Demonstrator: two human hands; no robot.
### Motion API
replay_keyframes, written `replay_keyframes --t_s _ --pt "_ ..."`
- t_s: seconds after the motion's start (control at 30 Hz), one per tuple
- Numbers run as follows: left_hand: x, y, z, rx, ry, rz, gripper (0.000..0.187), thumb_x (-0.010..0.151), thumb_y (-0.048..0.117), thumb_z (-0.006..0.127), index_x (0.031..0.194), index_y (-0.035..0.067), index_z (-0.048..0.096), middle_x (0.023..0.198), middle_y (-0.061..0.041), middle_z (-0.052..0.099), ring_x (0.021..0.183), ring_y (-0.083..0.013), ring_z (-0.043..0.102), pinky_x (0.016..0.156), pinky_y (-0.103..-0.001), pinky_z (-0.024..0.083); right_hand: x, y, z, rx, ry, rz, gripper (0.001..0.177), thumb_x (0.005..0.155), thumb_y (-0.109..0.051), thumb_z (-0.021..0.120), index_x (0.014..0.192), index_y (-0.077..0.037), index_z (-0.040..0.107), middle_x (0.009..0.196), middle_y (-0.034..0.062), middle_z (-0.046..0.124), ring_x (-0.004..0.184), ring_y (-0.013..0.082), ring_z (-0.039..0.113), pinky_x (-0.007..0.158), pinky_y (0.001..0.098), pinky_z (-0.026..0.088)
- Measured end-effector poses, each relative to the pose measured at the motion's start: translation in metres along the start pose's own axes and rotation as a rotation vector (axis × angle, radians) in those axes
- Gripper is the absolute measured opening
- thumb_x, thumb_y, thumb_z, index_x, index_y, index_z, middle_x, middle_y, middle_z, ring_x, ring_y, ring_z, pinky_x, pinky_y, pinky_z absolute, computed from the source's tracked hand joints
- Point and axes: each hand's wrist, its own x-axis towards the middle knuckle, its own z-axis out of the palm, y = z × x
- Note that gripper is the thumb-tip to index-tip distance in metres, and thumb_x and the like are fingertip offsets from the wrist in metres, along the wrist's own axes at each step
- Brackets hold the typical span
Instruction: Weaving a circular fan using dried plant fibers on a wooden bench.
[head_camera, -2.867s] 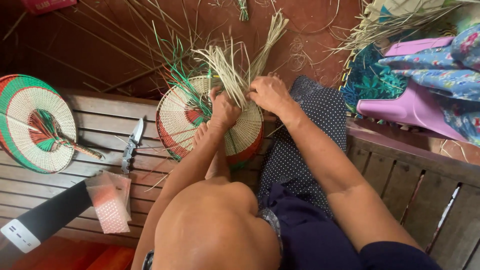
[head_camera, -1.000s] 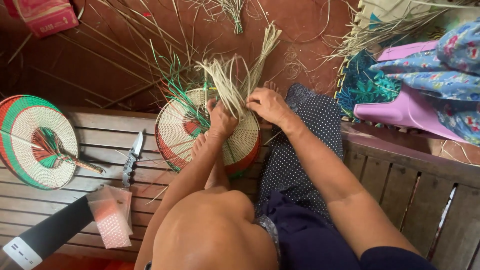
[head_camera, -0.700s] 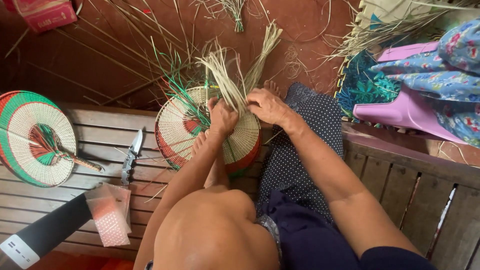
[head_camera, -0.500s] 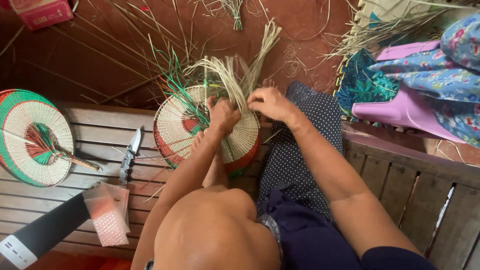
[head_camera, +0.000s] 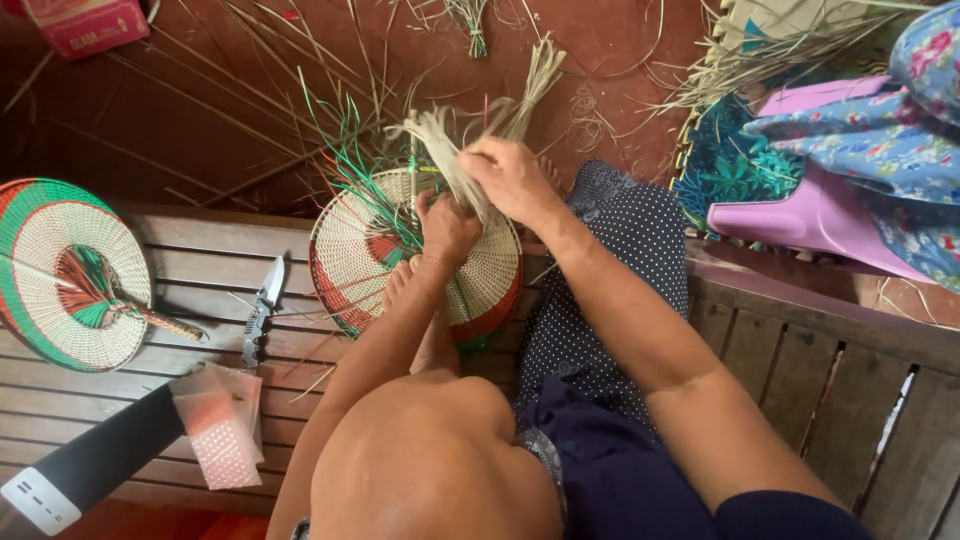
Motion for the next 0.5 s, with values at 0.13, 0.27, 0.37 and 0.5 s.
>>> replay_keyframes --t_s 0.13,0.27,0.37,0.5 --pt "-0.003 -0.012 0.010 0.084 0.074 0.085 0.019 0.075 0.035 0.069 0.067 0.021 0.060 0.068 -0.004 0.068 0.089 -0.0136 0.064 0.115 -0.046 0.017 -0.001 -0.006 -0.021 0.062 -0.158 -0.071 0.023 0.097 -0.016 0.066 0.116 -0.004 0.072 0.095 0.0163 0.075 0.087 0.0251 0.073 0.081 0.0423 0.061" --pt "-0.005 -0.018 0.016 0.018 0.090 0.103 0.015 0.071 0.031 0.069 0.070 0.019 0.059 0.066 -0.003 0.066 0.088 -0.0140 0.063 0.114 -0.048 0.018 -0.017 0.014 -0.031 -0.268 -0.333 0.109 0.034 0.102 -0.005 0.054 0.135 -0.003 0.064 0.129 0.0210 0.068 0.122 0.0334 0.065 0.106 0.0459 0.051" --pt "-0.002 0.011 -0.011 -0.125 0.138 0.093 0.020 0.076 0.028 0.071 0.069 0.017 0.056 0.069 -0.002 0.066 0.090 -0.0102 0.063 0.118 -0.043 0.015 -0.031 0.008 -0.028 -0.195 -0.349 0.050 0.032 0.100 -0.003 0.062 0.131 -0.004 0.068 0.124 0.0236 0.069 0.120 0.0416 0.064 0.109 0.0538 0.047" --pt "-0.005 0.005 0.000 -0.387 0.177 0.037 0.025 0.077 0.028 0.075 0.079 0.015 0.054 0.076 -0.004 0.068 0.096 -0.0103 0.063 0.119 -0.039 0.012 -0.015 0.050 -0.026 -0.239 -0.327 -0.031 0.017 0.095 -0.010 0.070 0.111 -0.012 0.076 0.110 0.0160 0.075 0.111 0.0386 0.068 0.098 0.0519 0.052"
